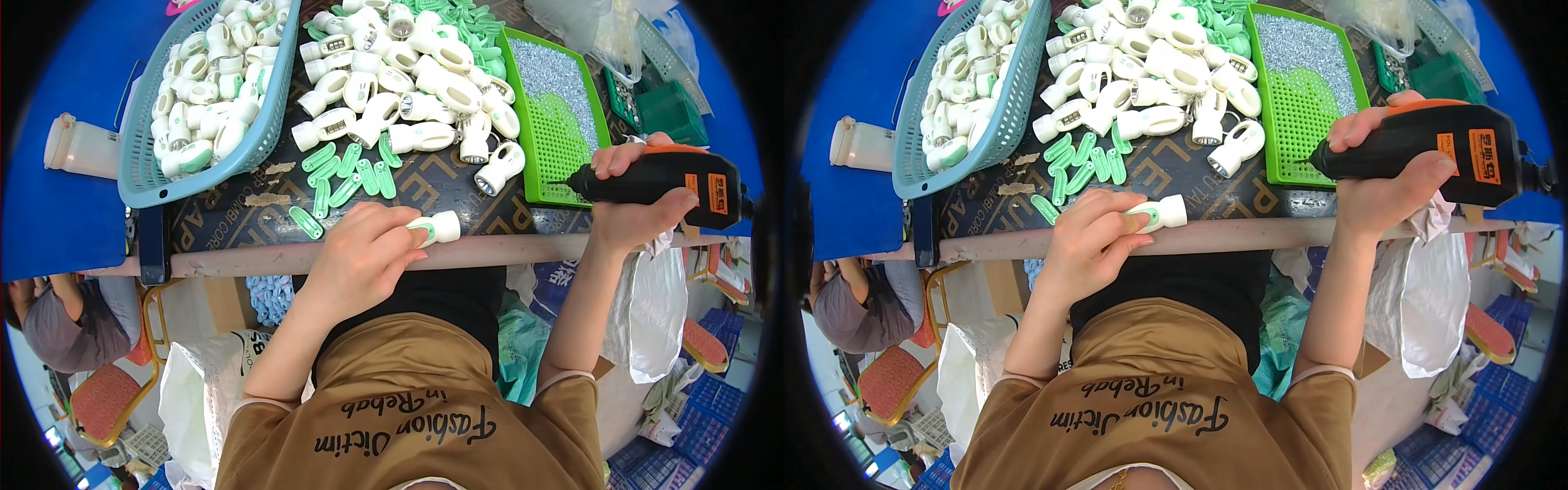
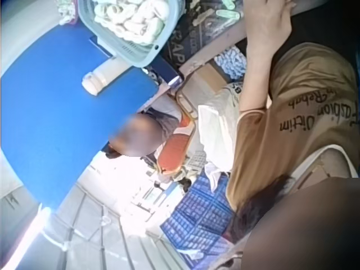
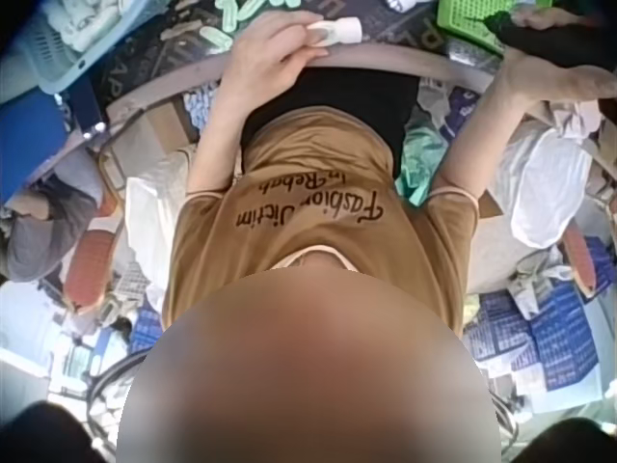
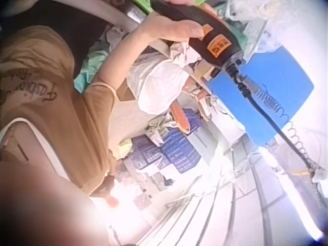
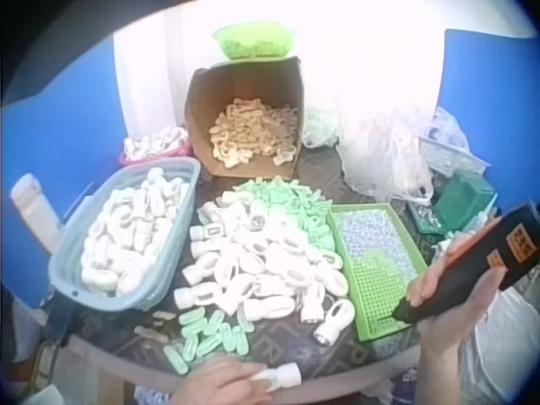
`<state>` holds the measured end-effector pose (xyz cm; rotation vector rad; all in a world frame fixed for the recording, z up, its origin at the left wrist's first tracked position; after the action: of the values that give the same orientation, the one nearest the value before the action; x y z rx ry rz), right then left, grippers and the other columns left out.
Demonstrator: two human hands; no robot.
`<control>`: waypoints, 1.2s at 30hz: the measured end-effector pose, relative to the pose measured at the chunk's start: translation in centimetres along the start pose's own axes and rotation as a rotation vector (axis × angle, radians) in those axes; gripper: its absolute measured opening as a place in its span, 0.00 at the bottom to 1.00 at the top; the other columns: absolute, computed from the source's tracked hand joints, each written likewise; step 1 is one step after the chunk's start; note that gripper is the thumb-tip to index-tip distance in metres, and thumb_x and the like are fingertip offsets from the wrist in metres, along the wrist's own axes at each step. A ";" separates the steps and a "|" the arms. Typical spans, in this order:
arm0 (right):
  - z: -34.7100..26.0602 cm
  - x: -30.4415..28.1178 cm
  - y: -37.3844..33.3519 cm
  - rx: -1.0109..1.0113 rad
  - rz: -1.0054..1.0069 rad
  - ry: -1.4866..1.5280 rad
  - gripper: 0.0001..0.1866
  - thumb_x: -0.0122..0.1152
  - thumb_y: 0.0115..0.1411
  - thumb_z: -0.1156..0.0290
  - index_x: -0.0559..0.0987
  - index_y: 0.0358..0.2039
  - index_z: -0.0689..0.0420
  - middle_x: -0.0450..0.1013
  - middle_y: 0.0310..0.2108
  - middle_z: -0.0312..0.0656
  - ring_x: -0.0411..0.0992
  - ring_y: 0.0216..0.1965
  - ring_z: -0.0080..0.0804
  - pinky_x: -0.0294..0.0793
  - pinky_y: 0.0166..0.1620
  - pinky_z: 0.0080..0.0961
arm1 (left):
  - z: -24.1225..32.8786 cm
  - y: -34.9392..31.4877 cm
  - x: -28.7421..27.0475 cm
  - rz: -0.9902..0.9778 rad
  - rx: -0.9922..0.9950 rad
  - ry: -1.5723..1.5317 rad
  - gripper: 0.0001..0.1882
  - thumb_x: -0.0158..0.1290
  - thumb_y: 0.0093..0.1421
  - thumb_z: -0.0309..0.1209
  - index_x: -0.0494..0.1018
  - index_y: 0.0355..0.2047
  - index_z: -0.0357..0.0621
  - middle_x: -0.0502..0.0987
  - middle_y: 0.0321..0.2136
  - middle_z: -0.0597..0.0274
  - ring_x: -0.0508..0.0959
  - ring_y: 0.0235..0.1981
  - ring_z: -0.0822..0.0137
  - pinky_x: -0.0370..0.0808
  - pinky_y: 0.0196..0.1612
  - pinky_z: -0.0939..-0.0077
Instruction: Assembling and testing small plastic LED flashlights at a factory workbench.
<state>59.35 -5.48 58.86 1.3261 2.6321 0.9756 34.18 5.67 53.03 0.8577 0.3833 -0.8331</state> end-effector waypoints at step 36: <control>-4.8 9.7 -5.0 0.144 -0.440 0.336 0.49 0.44 0.43 0.21 0.66 0.46 0.55 0.65 0.20 0.35 0.63 0.17 0.26 0.64 0.24 0.25 | -0.4 -0.3 0.1 0.059 0.012 -0.070 0.13 0.63 0.41 0.24 0.74 0.29 0.42 0.77 0.32 0.58 0.76 0.30 0.57 0.73 0.34 0.66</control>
<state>48.18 -3.01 62.28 0.5819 3.0954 1.0228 34.08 5.78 52.58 0.8451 0.2905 -0.8092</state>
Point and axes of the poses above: each hand's wrist, its own y-axis towards the middle knuckle, its own x-axis out of the palm, z = x × y, the point moved 1 cm from there along y, towards the middle knuckle
